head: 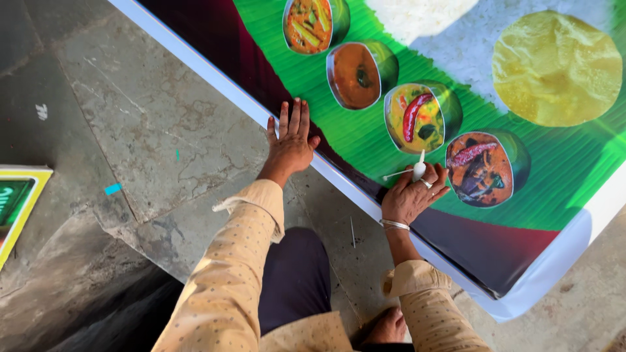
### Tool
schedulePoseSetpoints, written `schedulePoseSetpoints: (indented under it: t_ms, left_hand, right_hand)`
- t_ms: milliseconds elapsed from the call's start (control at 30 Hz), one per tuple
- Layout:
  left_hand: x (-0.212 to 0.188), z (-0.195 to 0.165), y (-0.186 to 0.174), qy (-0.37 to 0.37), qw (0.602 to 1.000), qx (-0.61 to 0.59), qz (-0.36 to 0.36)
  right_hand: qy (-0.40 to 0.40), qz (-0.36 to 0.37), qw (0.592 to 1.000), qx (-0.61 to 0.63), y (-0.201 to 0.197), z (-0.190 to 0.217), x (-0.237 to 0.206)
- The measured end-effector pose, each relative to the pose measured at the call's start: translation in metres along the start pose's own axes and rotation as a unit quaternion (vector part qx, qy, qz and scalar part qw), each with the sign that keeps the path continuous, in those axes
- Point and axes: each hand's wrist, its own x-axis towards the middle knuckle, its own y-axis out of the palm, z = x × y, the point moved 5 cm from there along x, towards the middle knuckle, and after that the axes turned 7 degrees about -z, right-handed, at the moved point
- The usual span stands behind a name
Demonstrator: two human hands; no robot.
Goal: The person applies a large printed poster onto a flat board using a glue bottle. They smooth the surface with their hands to remove air bubbles and press the edges down firmly.
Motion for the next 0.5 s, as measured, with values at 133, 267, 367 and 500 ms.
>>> schedulePoseSetpoints:
  t_ms: [133, 267, 367, 500]
  left_hand:
    - [0.003, 0.004, -0.001, 0.016, 1.000, 0.001, -0.017]
    - [0.000, 0.012, 0.011, 0.041, 0.996, -0.028, -0.077]
    - [0.002, 0.016, 0.019, 0.051, 0.994, -0.028, -0.092]
    - [0.001, 0.016, 0.021, 0.047, 0.995, -0.013, -0.082]
  right_hand:
    - [-0.076, -0.007, 0.994, 0.074, 0.044, 0.079, -0.002]
    - [-0.064, 0.062, 0.991, 0.101, 0.090, 0.135, -0.006]
    - [-0.063, 0.069, 0.991, 0.098, 0.103, 0.138, -0.009]
    - [-0.065, 0.120, 0.990, 0.025, 0.117, 0.132, -0.012]
